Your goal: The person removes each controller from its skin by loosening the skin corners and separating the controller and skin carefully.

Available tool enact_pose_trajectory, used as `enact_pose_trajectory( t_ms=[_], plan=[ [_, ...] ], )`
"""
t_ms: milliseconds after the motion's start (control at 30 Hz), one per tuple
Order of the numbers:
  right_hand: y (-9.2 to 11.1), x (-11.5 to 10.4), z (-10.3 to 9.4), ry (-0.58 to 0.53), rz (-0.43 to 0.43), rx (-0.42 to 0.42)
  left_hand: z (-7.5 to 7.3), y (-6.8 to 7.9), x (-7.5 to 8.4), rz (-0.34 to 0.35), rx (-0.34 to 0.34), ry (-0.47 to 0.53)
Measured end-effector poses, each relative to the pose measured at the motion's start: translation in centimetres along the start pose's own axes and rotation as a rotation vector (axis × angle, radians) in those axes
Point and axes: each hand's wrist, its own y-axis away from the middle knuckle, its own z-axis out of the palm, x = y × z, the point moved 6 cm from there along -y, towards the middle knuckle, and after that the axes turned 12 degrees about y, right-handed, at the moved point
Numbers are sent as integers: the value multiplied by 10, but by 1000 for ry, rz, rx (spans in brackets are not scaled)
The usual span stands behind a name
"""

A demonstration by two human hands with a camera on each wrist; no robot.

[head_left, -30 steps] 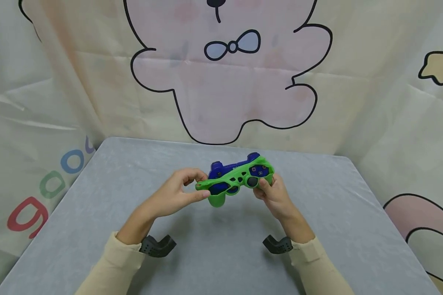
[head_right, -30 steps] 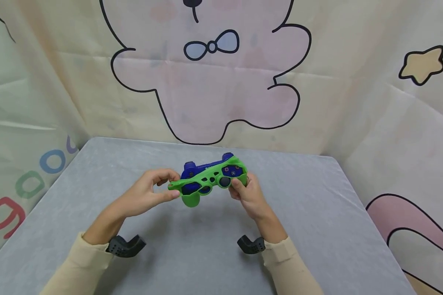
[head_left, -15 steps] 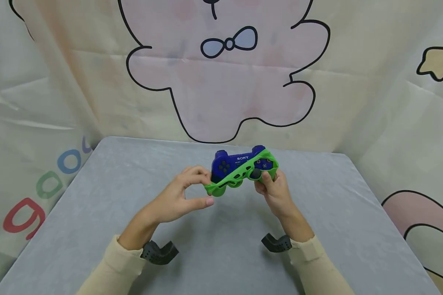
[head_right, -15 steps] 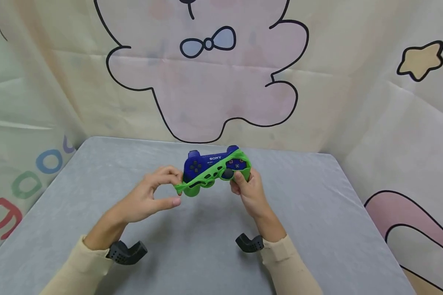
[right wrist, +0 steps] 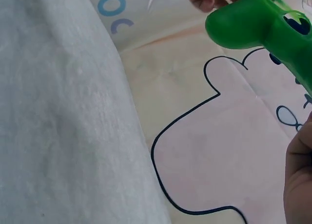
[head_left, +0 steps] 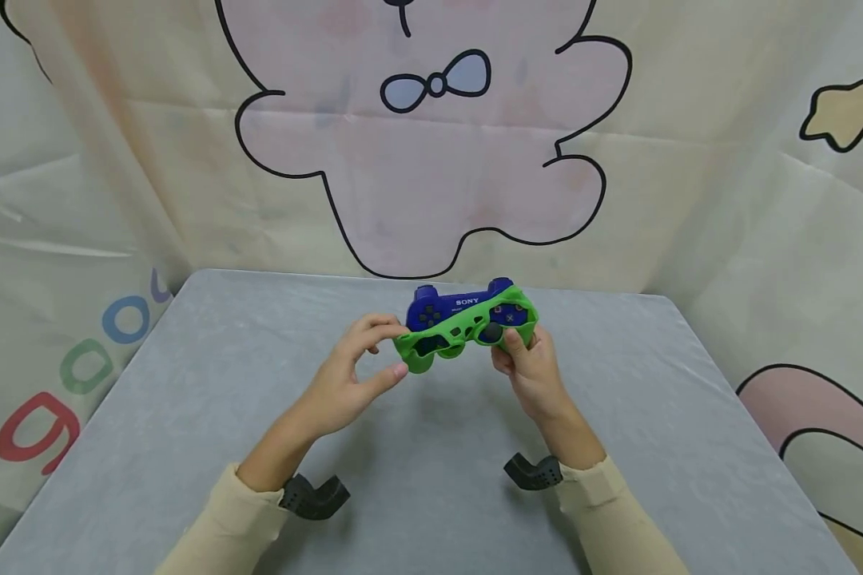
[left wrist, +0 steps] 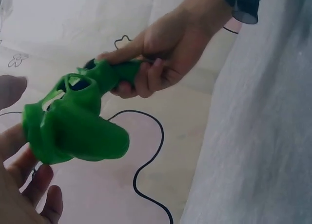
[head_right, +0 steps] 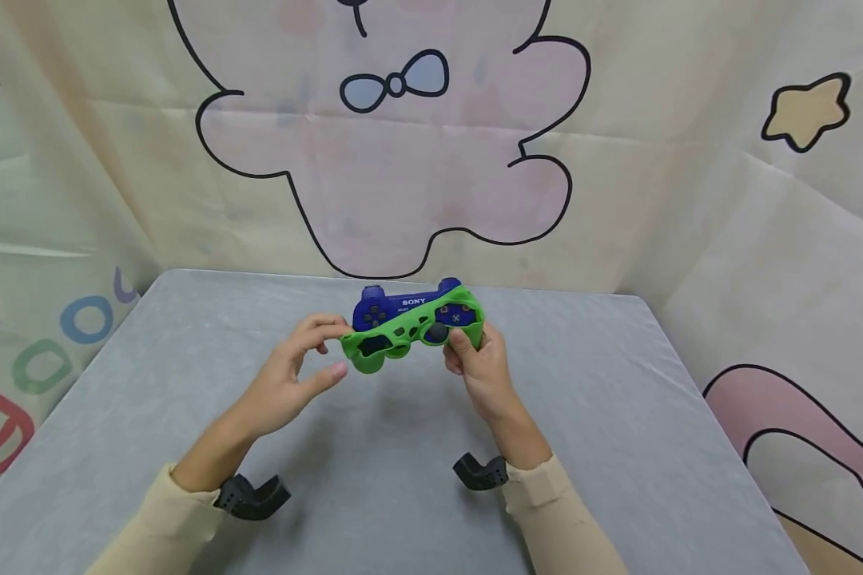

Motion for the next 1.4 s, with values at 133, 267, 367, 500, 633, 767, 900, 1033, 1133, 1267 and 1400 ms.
enact_pose_trajectory(
  t_ms=[133, 267, 367, 500, 633, 767, 900, 1033, 1133, 1267, 1400],
  plan=[
    [1, -9, 5, 35, -29, 3, -3, -3, -3, 8, 75, 49],
    [4, -16, 8, 63, -32, 2, -18, -6, -5, 14, 226, 227],
    [6, -19, 8, 24, -21, 43, -28, -6, -10, -3, 310, 373],
    [11, -19, 16, -7, 23, 24, -9, -7, -19, -133, 148, 416],
    [15, -16, 30, 31, 100, -58, 9, -8, -23, -206, 42, 470],
    [16, -15, 37, 83, 165, -139, 4, -6, -25, -212, 138, 546],
    [14, -22, 35, 109, 111, -215, -2, -5, -26, -205, 182, 588],
    [11, -33, 28, 115, -1, -241, -6, -4, -25, -204, 188, 675],
    [11, -36, 23, 135, -26, -234, -4, -3, -26, -242, 194, 743],
    [10, -36, 19, 134, 7, -215, 2, -2, -30, -315, 196, 790],
    [9, -37, 18, 162, 7, -205, 3, -2, -35, -364, 254, 811]
  ],
)
